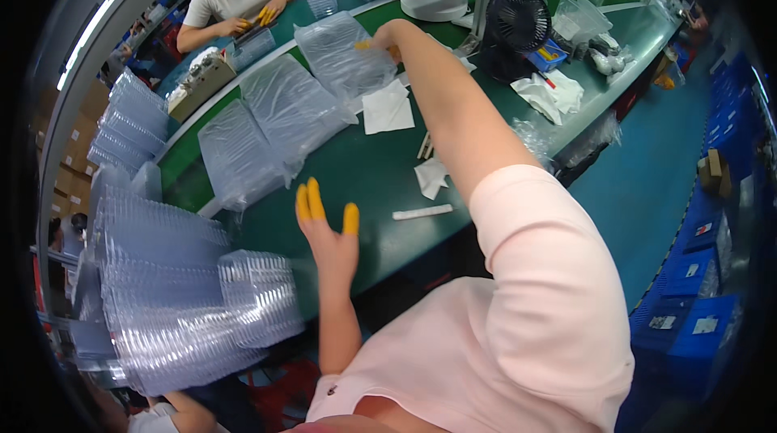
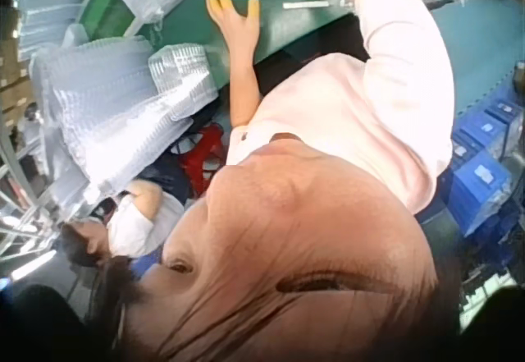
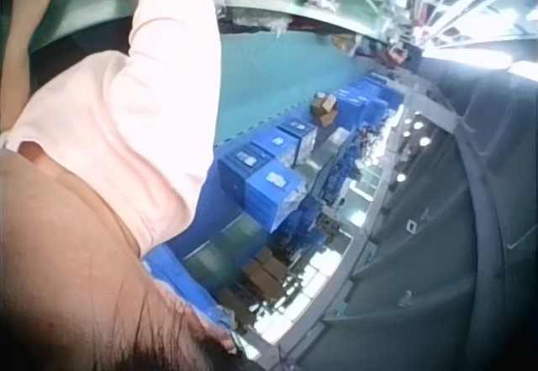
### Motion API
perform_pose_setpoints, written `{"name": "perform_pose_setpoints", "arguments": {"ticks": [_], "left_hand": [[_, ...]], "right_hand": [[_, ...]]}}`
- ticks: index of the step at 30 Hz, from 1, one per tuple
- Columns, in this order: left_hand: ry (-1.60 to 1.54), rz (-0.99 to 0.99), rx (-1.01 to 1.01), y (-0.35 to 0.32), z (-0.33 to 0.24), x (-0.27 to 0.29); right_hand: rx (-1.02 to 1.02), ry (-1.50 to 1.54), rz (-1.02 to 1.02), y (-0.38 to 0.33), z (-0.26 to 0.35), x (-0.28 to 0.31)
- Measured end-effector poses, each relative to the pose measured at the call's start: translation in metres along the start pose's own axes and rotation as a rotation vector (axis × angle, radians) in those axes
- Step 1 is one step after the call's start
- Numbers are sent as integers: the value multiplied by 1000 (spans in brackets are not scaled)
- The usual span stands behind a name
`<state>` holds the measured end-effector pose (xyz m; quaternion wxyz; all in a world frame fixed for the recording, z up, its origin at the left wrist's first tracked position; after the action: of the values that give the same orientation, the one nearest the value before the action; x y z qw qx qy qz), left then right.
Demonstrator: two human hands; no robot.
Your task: The person wipes transparent phone cases with a wrapped tool, bags stacks of plastic trays into plastic wrap, and cleans additional phone cases.
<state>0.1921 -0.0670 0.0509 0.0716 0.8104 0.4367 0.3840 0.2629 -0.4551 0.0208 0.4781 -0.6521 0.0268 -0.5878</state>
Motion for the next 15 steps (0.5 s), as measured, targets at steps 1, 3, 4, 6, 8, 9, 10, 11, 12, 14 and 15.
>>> {"name": "perform_pose_setpoints", "arguments": {"ticks": [1,3,4,6,8,9,10,11,12,14,15], "left_hand": [[-54,-23,-29,20,-7,-1],[-24,-68,24,58,2,-4],[17,-113,19,75,9,0],[179,-255,76,107,40,25],[317,-364,152,119,64,58],[433,-396,450,117,84,70],[543,-426,754,109,99,80],[551,-442,757,110,108,78],[651,-398,770,111,120,68],[758,-350,785,114,123,59],[763,-310,765,121,116,47]], "right_hand": [[-1,315,-118,10,-4,3],[16,619,-243,29,-13,-5],[58,776,-218,39,-12,-16],[143,927,-192,30,3,-17],[268,1406,88,0,33,-37],[285,1403,95,-8,36,-37],[253,1416,124,-13,40,-40],[220,1425,156,-15,46,-42],[230,1423,159,-18,50,-40],[226,1206,181,-13,57,-39],[326,1267,134,-1,54,-20]]}}
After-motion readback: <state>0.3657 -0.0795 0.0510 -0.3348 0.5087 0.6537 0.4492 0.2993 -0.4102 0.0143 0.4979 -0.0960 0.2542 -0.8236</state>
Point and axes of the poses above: each hand's wrist, its own y-axis towards the middle knuckle, its own x-axis out of the back of the hand, z = x × y, the point moved 7 cm from there along y, towards the middle knuckle, and after that the axes turned 4 degrees about -y, right-handed, at the moved point
